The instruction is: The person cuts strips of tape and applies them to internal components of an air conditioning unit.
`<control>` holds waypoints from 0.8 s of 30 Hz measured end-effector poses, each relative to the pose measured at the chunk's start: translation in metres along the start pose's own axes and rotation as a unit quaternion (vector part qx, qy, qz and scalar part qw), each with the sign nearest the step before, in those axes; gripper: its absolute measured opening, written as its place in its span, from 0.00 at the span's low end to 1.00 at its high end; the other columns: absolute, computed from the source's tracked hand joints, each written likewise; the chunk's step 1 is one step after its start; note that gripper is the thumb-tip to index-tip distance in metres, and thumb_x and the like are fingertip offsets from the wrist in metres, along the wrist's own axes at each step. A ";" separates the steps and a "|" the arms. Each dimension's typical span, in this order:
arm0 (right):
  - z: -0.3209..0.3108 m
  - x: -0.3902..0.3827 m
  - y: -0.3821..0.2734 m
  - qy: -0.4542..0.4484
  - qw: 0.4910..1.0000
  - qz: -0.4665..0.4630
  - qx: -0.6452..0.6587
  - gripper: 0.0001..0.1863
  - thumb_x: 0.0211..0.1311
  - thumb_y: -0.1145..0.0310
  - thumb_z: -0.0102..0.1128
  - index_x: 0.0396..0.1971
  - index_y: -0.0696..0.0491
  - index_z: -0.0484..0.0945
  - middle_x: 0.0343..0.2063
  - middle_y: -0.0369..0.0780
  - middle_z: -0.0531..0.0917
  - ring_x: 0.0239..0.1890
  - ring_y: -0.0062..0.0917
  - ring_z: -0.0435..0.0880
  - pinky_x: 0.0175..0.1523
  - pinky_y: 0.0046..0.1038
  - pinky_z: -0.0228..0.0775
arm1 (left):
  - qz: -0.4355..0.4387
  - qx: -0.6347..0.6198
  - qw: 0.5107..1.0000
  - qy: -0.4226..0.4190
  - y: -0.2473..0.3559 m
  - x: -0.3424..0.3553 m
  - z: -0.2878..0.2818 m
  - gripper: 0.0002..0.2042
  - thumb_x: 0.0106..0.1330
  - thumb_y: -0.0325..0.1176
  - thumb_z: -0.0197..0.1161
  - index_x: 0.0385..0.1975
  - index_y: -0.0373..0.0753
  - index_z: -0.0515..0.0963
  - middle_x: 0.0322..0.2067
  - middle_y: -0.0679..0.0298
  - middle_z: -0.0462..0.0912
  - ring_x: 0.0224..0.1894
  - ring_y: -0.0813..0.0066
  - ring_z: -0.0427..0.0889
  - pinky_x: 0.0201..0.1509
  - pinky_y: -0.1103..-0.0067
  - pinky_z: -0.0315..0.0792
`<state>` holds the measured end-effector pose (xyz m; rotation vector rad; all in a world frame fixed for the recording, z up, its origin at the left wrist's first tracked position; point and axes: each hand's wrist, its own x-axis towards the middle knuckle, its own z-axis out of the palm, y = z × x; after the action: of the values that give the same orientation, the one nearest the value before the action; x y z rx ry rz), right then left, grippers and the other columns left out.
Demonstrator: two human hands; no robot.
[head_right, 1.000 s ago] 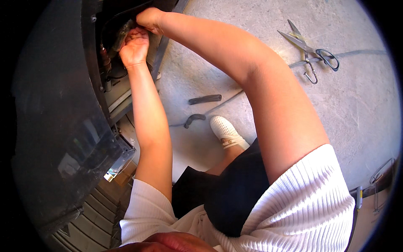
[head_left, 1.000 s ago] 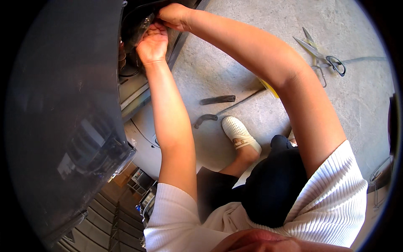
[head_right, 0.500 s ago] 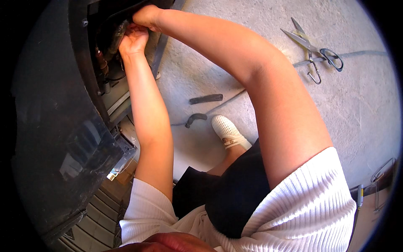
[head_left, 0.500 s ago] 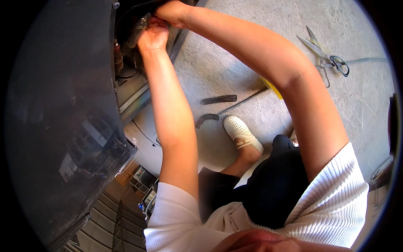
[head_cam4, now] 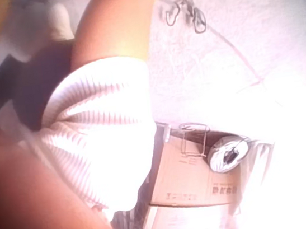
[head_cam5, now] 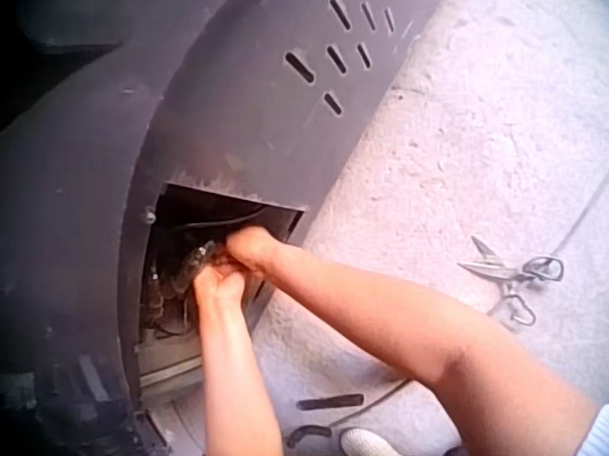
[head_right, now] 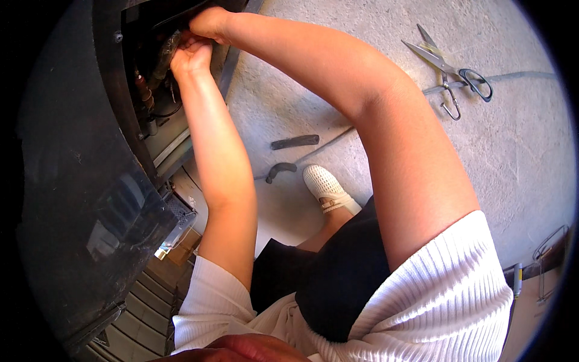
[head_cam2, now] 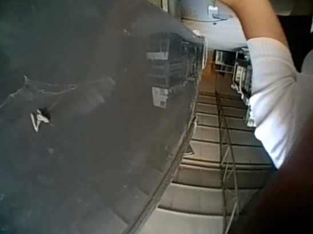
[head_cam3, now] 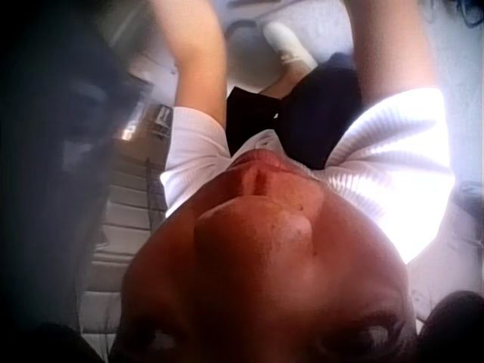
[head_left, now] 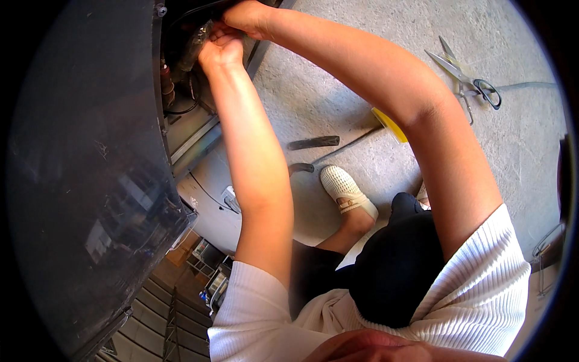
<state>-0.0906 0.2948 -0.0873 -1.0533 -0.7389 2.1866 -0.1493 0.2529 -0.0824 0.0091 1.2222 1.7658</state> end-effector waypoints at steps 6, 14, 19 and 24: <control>-0.028 0.037 0.038 -0.103 0.993 -0.021 0.046 0.11 0.60 0.73 0.51 0.31 0.61 0.83 0.29 0.44 0.84 0.28 0.31 0.82 0.34 0.33 0.75 | -0.063 -0.147 0.983 -0.095 0.001 -0.002 -0.009 0.08 0.63 0.35 0.62 0.30 0.37 0.79 0.28 0.65 0.84 0.29 0.75 0.81 0.37 0.81 0.76; -0.029 0.031 0.033 -0.100 0.994 0.021 0.049 0.09 0.59 0.74 0.53 0.26 0.60 0.82 0.24 0.42 0.83 0.24 0.29 0.80 0.30 0.33 0.73 | -0.070 -0.194 0.963 -0.174 -0.004 -0.017 -0.001 0.09 0.62 0.37 0.63 0.33 0.38 0.80 0.30 0.65 0.84 0.29 0.75 0.80 0.33 0.82 0.76; -0.026 0.037 0.039 -0.094 0.991 0.012 0.092 0.10 0.59 0.74 0.52 0.25 0.59 0.82 0.22 0.41 0.82 0.22 0.29 0.79 0.27 0.33 0.71 | -0.130 -0.144 0.964 -0.180 0.003 -0.006 -0.005 0.08 0.59 0.34 0.59 0.34 0.40 0.80 0.34 0.64 0.84 0.31 0.75 0.78 0.38 0.80 0.73; -0.025 0.039 0.040 -0.108 0.992 0.023 0.058 0.11 0.59 0.73 0.50 0.24 0.59 0.82 0.22 0.41 0.82 0.22 0.29 0.78 0.26 0.33 0.70 | -0.139 -0.098 0.977 -0.132 0.009 0.006 -0.015 0.10 0.60 0.36 0.59 0.37 0.41 0.80 0.38 0.64 0.84 0.37 0.72 0.79 0.46 0.76 0.73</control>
<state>-0.1005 0.3011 -0.1473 -0.7927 -0.6773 2.3776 -0.1665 0.2458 -0.0866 -0.0391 0.8128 1.5744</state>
